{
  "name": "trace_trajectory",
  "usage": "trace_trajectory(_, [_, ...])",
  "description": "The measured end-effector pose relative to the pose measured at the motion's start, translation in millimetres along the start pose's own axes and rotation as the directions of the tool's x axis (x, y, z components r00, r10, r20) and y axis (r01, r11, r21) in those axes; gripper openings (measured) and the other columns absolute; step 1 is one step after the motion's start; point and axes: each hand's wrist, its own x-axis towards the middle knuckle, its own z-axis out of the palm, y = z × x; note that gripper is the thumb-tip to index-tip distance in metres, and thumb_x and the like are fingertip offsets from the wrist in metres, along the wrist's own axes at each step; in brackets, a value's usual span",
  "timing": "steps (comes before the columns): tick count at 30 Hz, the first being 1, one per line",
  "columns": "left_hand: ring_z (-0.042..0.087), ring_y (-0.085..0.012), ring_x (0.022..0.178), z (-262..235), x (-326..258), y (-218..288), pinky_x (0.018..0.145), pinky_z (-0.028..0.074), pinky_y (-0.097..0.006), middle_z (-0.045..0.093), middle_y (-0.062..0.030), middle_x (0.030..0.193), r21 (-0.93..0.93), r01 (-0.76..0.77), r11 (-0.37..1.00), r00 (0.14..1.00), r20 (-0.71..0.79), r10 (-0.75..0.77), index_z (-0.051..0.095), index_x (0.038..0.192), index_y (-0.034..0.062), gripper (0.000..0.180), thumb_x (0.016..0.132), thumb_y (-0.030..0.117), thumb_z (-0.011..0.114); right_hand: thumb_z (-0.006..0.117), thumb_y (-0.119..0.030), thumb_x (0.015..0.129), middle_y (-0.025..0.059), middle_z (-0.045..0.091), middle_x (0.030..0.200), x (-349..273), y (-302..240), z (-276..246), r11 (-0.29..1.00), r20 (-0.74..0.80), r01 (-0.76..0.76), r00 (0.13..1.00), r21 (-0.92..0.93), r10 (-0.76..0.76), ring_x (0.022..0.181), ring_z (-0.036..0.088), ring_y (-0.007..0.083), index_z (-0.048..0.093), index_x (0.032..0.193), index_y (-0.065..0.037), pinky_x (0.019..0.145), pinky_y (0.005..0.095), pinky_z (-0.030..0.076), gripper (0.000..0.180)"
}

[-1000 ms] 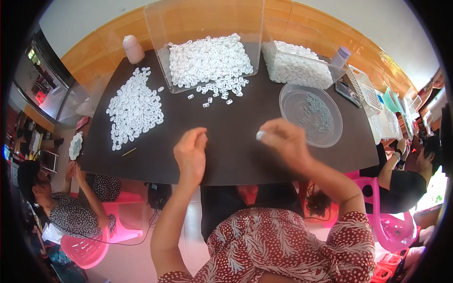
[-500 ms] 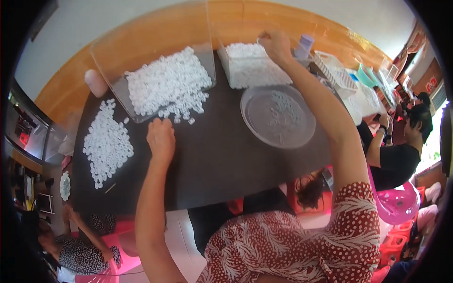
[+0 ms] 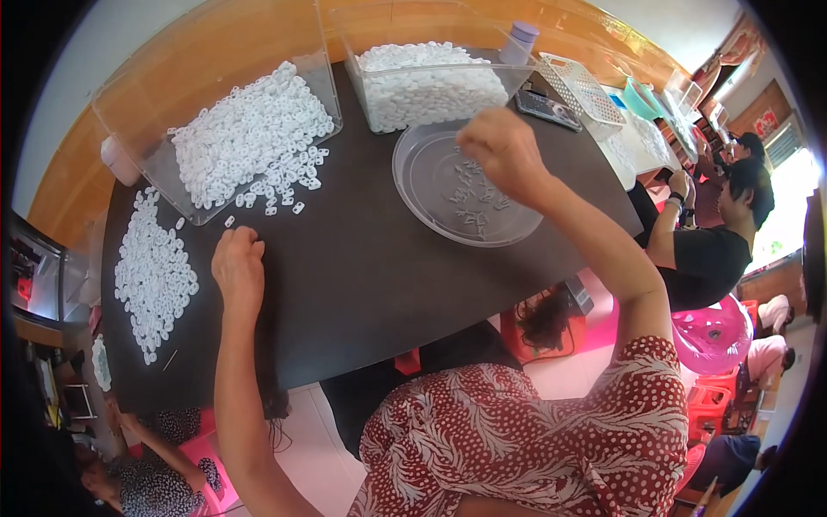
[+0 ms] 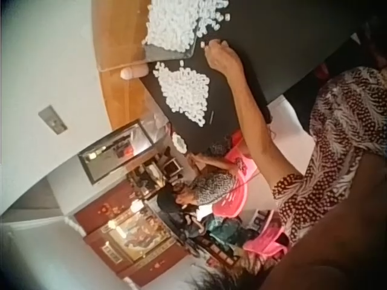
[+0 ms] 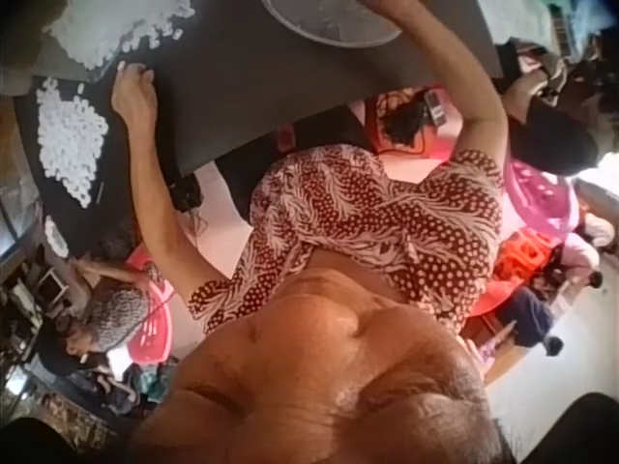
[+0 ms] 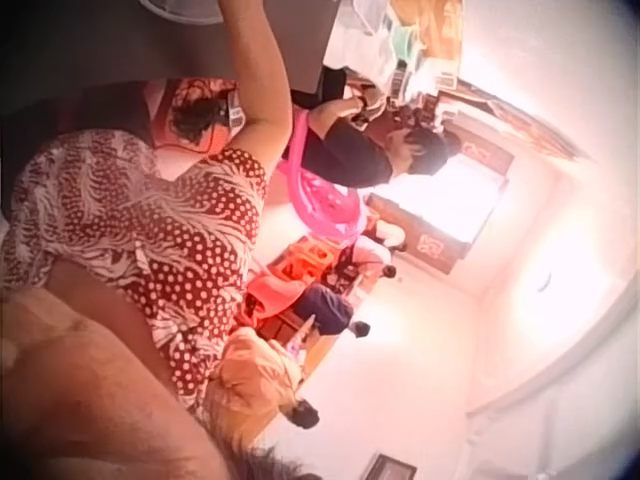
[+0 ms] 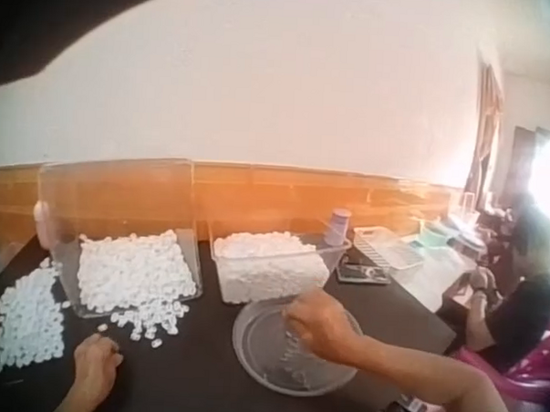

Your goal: Manually assembling small white plastic components by inserting small pins into them.

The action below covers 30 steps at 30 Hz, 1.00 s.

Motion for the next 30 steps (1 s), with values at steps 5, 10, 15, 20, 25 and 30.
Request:
trace_trajectory(5, [0.055, -0.028, 0.066, -20, -20, 26, 0.061, 0.042, -0.037, 0.055, -0.0112, 0.07, -0.082, 0.134, 0.988, 0.991, 0.026, -0.132, 0.057, 0.074, 0.0017, 0.008, 0.072, 0.002, 0.065, 0.066, -0.01, 0.066, 0.0099, 0.056, 0.071, -34, 2, 22, 0.995, 0.225, -0.02, 0.974, 0.093, -0.001, 0.076, 0.055, 0.0296, 0.061, 0.067, -0.008, 0.064, 0.0404, 0.045, 0.006])
trace_trajectory(10, [0.051, -0.0079, 0.063, -30, -51, 50, 0.059, 0.042, -0.023, 0.058, -0.0019, 0.068, -0.569, 0.46, 0.682, 0.882, 0.205, -0.424, 0.063, 0.08, -0.001, 0.006, 0.075, 0.002, 0.064, 0.064, -0.008, 0.065, 0.0113, 0.057, 0.074, -35, 4, 37, 0.989, 0.38, 0.127, 0.921, -0.078, -0.088, 0.078, 0.055, 0.03, 0.057, 0.063, -0.006, 0.065, 0.0411, 0.047, 0.007])
trace_trajectory(15, [0.049, -0.0037, 0.064, -36, -76, 72, 0.059, 0.04, -0.018, 0.057, 0.0032, 0.07, -0.7, 0.51, 0.499, 0.837, 0.272, -0.475, 0.064, 0.08, -0.0011, 0.005, 0.078, 0.003, 0.066, 0.059, -0.005, 0.068, 0.0122, 0.057, 0.074, -32, 4, 38, 0.979, 0.44, 0.193, 0.886, -0.06, -0.148, 0.079, 0.055, 0.0317, 0.056, 0.065, -0.003, 0.066, 0.0422, 0.047, 0.005])
trace_trajectory(20, [0.047, -0.0043, 0.06, -36, -90, 88, 0.054, 0.037, -0.018, 0.057, 0.002, 0.07, -0.777, 0.501, 0.381, 0.826, 0.297, -0.48, 0.064, 0.082, -0.0007, 0.011, 0.08, 0.009, 0.068, 0.056, -0.005, 0.071, 0.014, 0.057, 0.074, -25, -9, 31, 0.996, 0.388, 0.068, 0.918, 0.059, -0.085, 0.076, 0.056, 0.0332, 0.054, 0.068, -0.001, 0.065, 0.0424, 0.046, 0.005])
trace_trajectory(25, [0.047, -0.0048, 0.056, -33, -99, 95, 0.049, 0.035, -0.017, 0.058, 0.0001, 0.067, -0.821, 0.473, 0.318, 0.814, 0.269, -0.516, 0.065, 0.083, -0.0002, 0.013, 0.08, 0.012, 0.069, 0.06, -0.009, 0.075, 0.0141, 0.06, 0.071, -5, -45, 11, 0.888, 0.499, -0.391, 0.835, 0.242, 0.232, 0.066, 0.059, 0.0274, 0.055, 0.073, 0.001, 0.062, 0.0345, 0.046, 0.011])
trace_trajectory(30, [0.048, -0.0054, 0.055, -32, -94, 102, 0.049, 0.036, -0.017, 0.059, -0.0014, 0.068, -0.862, 0.459, 0.215, 0.789, 0.284, -0.545, 0.065, 0.083, -0.0012, 0.012, 0.08, 0.01, 0.068, 0.063, -0.01, 0.075, 0.0096, 0.06, 0.068, 9, -79, 29, 0.791, 0.526, -0.408, 0.841, 0.456, 0.13, 0.064, 0.058, 0.0168, 0.059, 0.075, 0.001, 0.06, 0.03, 0.047, 0.012])
